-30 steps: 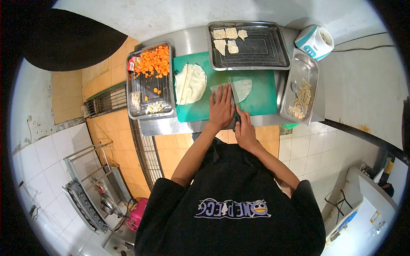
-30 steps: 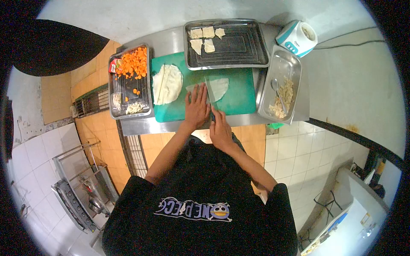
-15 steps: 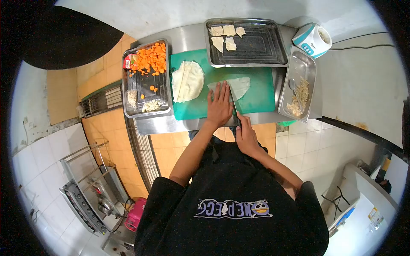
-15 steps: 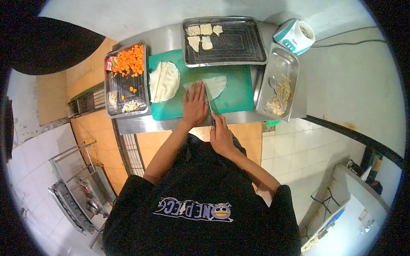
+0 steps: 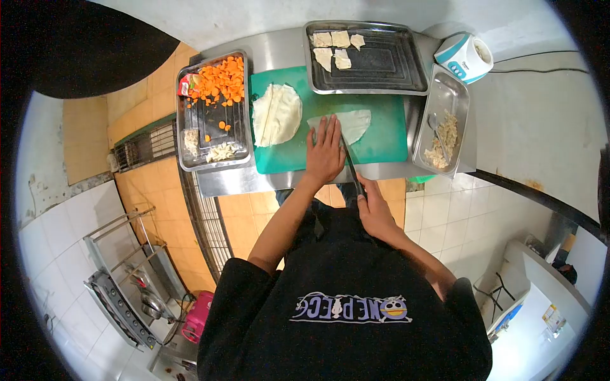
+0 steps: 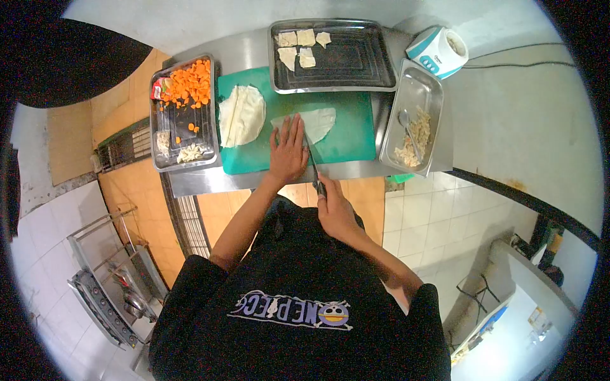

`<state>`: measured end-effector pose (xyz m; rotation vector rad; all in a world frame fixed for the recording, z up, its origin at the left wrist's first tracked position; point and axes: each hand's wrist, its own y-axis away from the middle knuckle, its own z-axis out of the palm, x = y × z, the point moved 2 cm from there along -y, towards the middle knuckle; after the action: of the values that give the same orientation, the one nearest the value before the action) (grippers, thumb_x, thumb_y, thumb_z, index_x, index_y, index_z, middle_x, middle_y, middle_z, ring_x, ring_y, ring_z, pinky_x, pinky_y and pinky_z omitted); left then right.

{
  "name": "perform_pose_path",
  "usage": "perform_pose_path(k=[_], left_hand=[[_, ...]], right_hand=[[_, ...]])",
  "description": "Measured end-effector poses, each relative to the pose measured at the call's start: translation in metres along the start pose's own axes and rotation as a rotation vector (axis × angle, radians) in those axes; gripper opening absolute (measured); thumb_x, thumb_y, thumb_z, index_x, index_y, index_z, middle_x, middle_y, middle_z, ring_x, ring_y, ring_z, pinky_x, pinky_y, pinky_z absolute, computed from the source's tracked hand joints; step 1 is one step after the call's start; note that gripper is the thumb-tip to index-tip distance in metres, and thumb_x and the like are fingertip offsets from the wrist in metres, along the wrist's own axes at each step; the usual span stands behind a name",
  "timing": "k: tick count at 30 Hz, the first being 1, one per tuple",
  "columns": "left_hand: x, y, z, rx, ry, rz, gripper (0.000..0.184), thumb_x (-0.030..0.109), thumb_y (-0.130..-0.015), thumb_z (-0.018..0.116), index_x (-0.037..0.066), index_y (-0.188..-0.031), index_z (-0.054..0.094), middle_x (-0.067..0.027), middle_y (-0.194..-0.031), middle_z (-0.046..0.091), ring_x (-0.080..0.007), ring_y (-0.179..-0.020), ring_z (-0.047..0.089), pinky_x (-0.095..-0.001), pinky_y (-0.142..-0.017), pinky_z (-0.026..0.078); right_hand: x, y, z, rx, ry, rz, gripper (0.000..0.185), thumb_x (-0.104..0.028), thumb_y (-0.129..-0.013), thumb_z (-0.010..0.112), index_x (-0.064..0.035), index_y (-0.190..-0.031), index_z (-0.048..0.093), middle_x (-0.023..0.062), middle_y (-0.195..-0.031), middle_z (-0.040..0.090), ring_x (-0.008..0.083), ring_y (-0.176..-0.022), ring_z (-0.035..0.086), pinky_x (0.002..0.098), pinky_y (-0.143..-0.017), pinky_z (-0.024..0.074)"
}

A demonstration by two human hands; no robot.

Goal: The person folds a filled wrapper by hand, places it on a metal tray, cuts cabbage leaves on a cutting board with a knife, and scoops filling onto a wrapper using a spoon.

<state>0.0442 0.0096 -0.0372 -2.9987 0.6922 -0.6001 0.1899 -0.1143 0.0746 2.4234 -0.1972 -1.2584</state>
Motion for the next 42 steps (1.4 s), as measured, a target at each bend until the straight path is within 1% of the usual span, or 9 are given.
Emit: perform_pose_path(k=[5,8,11,14,17,25,36,38,42], left_hand=[[0.001,-0.002,-0.005,-0.003,0.010,0.004,0.078,0.029,-0.094,0.052,-0.001,-0.162,0.030,-0.0140,-0.173,0.025,-0.0333,-0.160,0.021,-0.0584,-0.126,0.016],[0.001,-0.002,-0.005,0.009,0.033,0.006,0.077,0.027,-0.093,0.052,-0.001,-0.162,0.030,-0.0143,-0.173,0.026,-0.0334,-0.160,0.020,-0.0589,-0.126,0.016],[0.002,-0.001,0.000,0.003,0.013,0.012,0.077,0.027,-0.093,0.052,-0.002,-0.161,0.031,-0.0143,-0.173,0.026,-0.0339,-0.160,0.020,-0.0592,-0.126,0.016],[0.001,-0.002,-0.002,0.008,0.025,0.013,0.076,0.027,-0.093,0.051,-0.003,-0.161,0.032,-0.0145,-0.173,0.025,-0.0343,-0.160,0.020,-0.0594,-0.126,0.016],[0.001,-0.002,-0.005,-0.003,0.019,0.008,0.077,0.025,-0.093,0.052,-0.002,-0.161,0.031,-0.0149,-0.173,0.024,-0.0342,-0.160,0.021,-0.0594,-0.126,0.016],[-0.002,0.000,-0.006,-0.014,0.060,0.014,0.079,0.022,-0.091,0.057,0.000,-0.162,0.030,-0.0142,-0.173,0.024,-0.0343,-0.159,0.021,-0.0579,-0.126,0.014],[-0.018,0.001,-0.029,0.004,-0.024,0.115,0.066,0.019,-0.092,0.060,-0.002,-0.153,0.044,-0.0124,-0.166,0.037,-0.0292,-0.157,0.030,-0.0563,-0.125,0.022],[-0.023,0.000,-0.026,-0.006,-0.020,0.162,0.064,0.018,-0.092,0.060,-0.001,-0.152,0.046,-0.0117,-0.166,0.039,-0.0290,-0.156,0.031,-0.0561,-0.125,0.024],[-0.024,-0.008,-0.025,-0.020,-0.016,0.229,0.063,0.020,-0.093,0.061,0.001,-0.151,0.048,-0.0102,-0.164,0.042,-0.0290,-0.154,0.035,-0.0566,-0.124,0.028]], right_hand=[[0.013,0.005,-0.005,0.000,-0.070,-0.016,0.051,-0.010,-0.104,0.050,-0.0057,-0.154,0.040,0.0245,-0.145,0.050,0.0448,-0.135,0.052,0.0484,-0.114,0.0420],[0.021,0.008,-0.009,-0.058,-0.113,0.084,0.051,-0.007,-0.107,0.047,-0.0103,-0.158,0.041,0.0137,-0.139,0.055,0.0194,-0.094,0.061,0.0327,-0.082,0.0541],[0.006,0.010,-0.025,-0.112,-0.219,0.158,0.052,-0.008,-0.107,0.048,-0.0138,-0.158,0.042,0.0094,-0.136,0.056,0.0119,-0.075,0.050,0.0279,-0.064,0.0498],[-0.011,0.014,-0.044,-0.212,-0.340,0.393,0.051,-0.007,-0.104,0.050,-0.0095,-0.155,0.044,0.0166,-0.131,0.060,0.0223,-0.086,0.066,0.0362,-0.080,0.0571],[0.007,0.017,-0.053,-0.245,-0.406,0.366,0.054,-0.007,-0.103,0.052,-0.0110,-0.156,0.044,0.0116,-0.118,0.063,0.0125,-0.063,0.054,0.0298,-0.058,0.0504],[0.013,0.003,-0.062,-0.114,-0.380,0.218,0.055,-0.009,-0.101,0.057,-0.0023,-0.153,0.043,0.0113,-0.115,0.067,0.0122,-0.060,0.056,0.0276,-0.054,0.0500],[0.023,-0.022,-0.033,-0.225,-0.500,0.209,0.054,-0.010,-0.105,0.051,-0.0091,-0.158,0.039,0.0164,-0.098,0.076,0.0094,-0.058,0.059,0.0253,-0.044,0.0446],[0.012,-0.023,-0.034,-0.123,-0.340,0.173,0.063,-0.012,-0.103,0.053,-0.0161,-0.164,0.034,0.0253,-0.097,0.075,0.0244,-0.062,0.067,0.0371,-0.054,0.0534],[0.022,-0.038,-0.025,0.061,0.115,-0.101,0.073,-0.019,-0.102,0.055,-0.0248,-0.168,0.024,0.0270,-0.087,0.072,0.0419,-0.073,0.069,0.0555,-0.075,0.0565]])
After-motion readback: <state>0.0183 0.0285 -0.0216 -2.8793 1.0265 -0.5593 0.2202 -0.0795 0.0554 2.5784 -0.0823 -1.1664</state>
